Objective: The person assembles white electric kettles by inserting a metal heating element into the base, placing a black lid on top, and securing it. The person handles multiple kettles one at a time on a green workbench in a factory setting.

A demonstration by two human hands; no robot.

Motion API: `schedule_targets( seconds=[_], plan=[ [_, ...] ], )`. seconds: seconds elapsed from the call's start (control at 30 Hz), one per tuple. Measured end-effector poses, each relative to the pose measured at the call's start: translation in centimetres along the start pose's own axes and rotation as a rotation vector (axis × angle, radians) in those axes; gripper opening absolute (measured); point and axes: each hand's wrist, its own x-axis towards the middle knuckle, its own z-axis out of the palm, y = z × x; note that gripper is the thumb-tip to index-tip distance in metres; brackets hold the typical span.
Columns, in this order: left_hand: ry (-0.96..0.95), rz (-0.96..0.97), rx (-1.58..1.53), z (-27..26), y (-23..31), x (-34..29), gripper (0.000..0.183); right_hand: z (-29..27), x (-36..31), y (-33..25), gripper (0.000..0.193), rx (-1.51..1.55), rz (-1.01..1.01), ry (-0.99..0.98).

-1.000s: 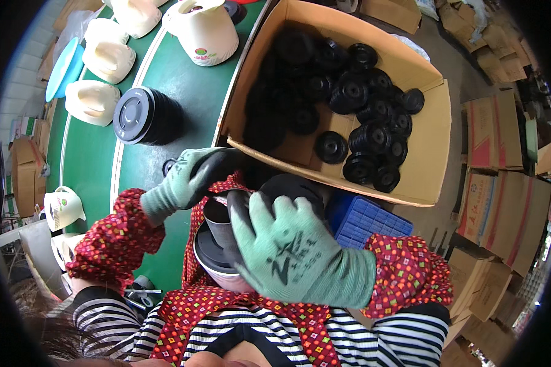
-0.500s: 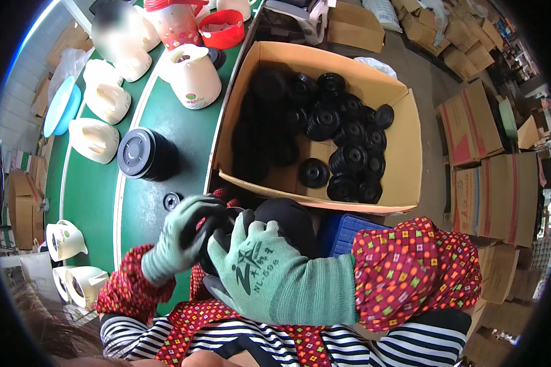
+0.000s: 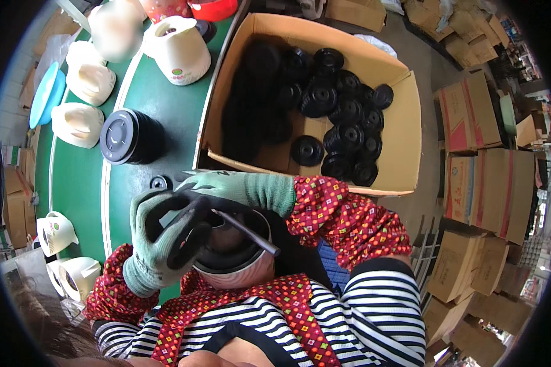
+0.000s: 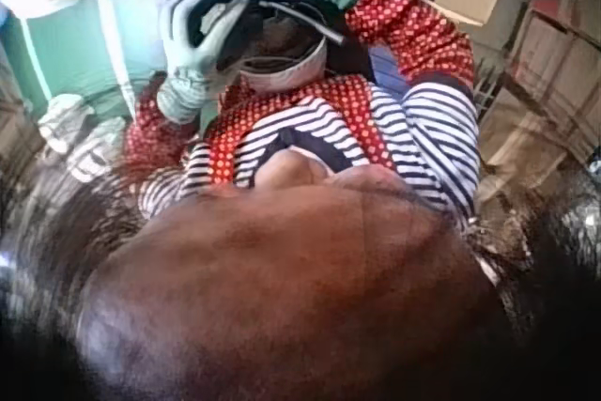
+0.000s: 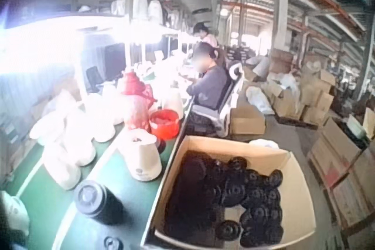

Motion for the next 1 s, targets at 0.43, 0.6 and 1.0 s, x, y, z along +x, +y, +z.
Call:
schedule_targets(
  seconds=[0.43, 0.6, 1.0],
  plan=[
    [-0.337, 0.37, -0.807, 3.7, -0.5, 3.9, 0.043, -3.0, -3.2, -0.9, 0.036, -0.268, -0.212, 0.044],
    [-0.048, 0.292, -1.226, 4.0, -3.8, -0.3, 0.042, -3.4, -6.8, -4.3, 0.043, -0.578, 0.216, 0.113],
    [0.31, -0.97, -0.627, -1.8, -4.0, -9.2, 0.066, -0.7, 0.4, -9.0, 0.045, -0.917, 0.013, 0.39]
  ],
)
